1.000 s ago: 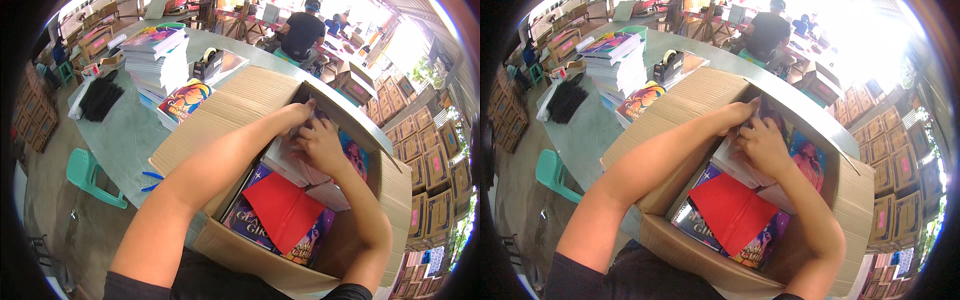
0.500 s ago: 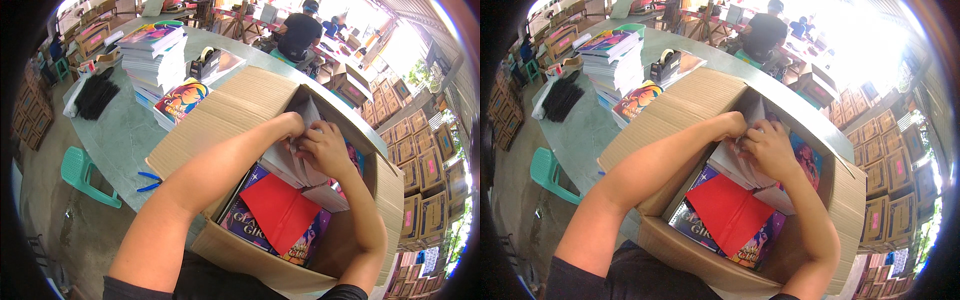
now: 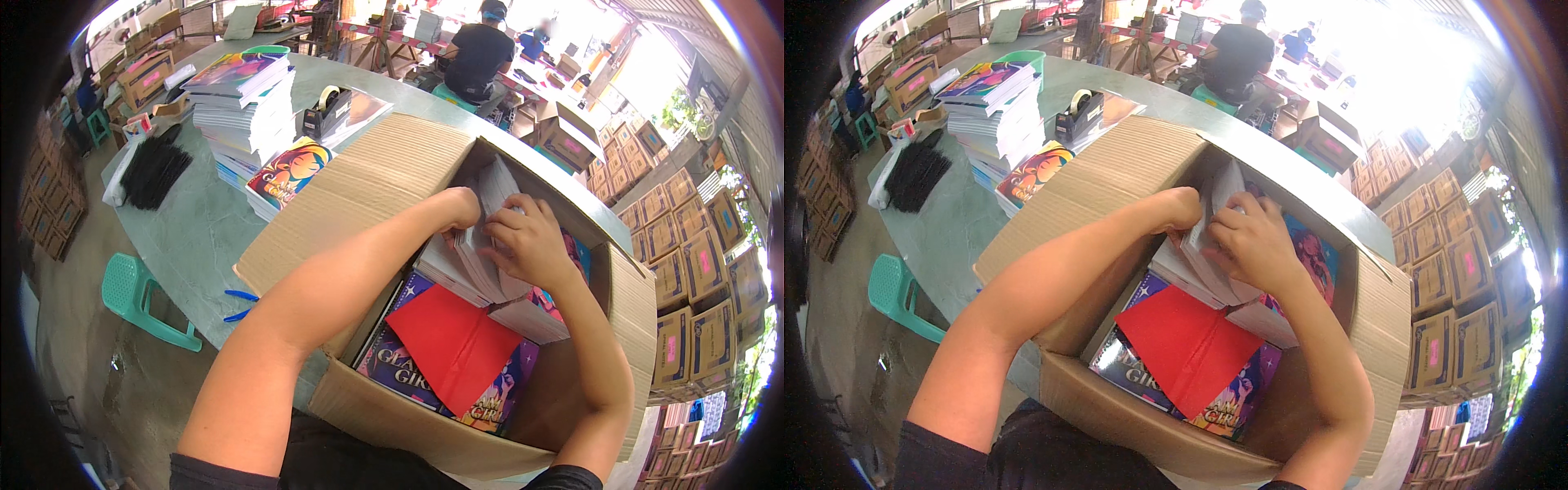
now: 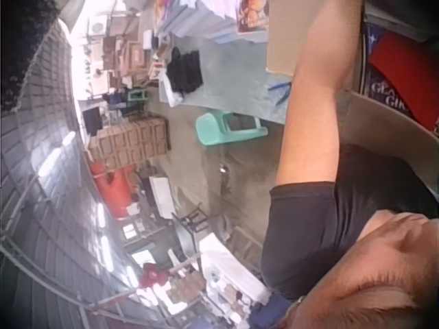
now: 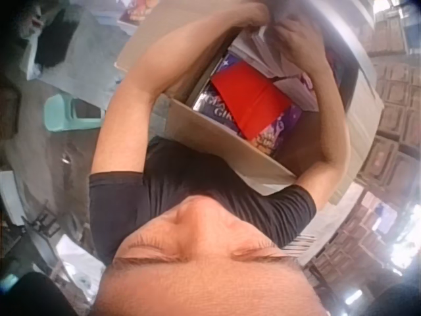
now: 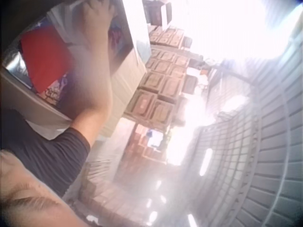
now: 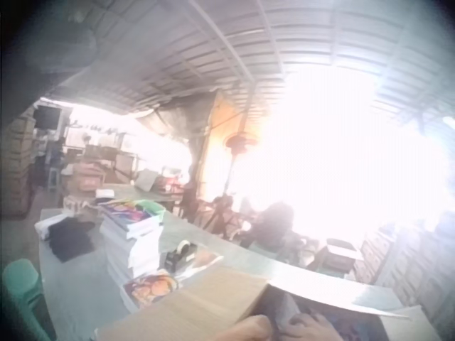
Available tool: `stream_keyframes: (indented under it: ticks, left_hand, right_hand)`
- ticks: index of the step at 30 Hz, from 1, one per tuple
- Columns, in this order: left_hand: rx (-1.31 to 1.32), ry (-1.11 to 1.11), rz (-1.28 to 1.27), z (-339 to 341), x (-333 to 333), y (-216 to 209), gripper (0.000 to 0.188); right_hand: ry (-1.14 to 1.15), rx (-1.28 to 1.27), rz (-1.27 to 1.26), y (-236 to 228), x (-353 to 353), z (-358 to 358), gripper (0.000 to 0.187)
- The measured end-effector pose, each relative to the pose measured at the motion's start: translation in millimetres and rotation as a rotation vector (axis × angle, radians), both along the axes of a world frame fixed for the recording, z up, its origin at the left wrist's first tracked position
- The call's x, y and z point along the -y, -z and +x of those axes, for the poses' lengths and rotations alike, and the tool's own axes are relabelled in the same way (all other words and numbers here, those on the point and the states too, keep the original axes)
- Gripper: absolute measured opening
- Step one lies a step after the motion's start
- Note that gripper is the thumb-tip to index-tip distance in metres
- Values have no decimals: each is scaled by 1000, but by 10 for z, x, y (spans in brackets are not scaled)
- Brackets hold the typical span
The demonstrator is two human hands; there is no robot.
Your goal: The person opens a cardboard box, removes several stacks of spiral notebooks, and places them onto a table.
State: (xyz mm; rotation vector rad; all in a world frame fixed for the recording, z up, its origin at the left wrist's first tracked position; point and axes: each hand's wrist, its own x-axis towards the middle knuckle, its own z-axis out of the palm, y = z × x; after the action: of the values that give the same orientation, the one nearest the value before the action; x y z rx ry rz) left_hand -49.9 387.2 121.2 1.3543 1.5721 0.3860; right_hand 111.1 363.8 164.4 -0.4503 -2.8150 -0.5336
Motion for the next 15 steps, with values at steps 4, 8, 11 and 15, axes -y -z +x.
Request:
stream_keyframes:
  ticks: [4, 8, 11, 15]
  left_hand:
    - [139, -17, 35, -27, 12, -29, 17]
    - [196, -60, 30, -53, -18, 44, 18]
    - [192, -74, 39, -32, -33, 52, 15]
    - [170, -38, 14, -34, -55, 75, 21]
  right_hand:
    - [64, -2, -14, 28, 24, -9, 30]
    - [7, 0, -27, 16, 20, -14, 29]
    - [5, 30, -38, -2, 1, 7, 29]
    - [18, 32, -24, -10, -8, 22, 31]
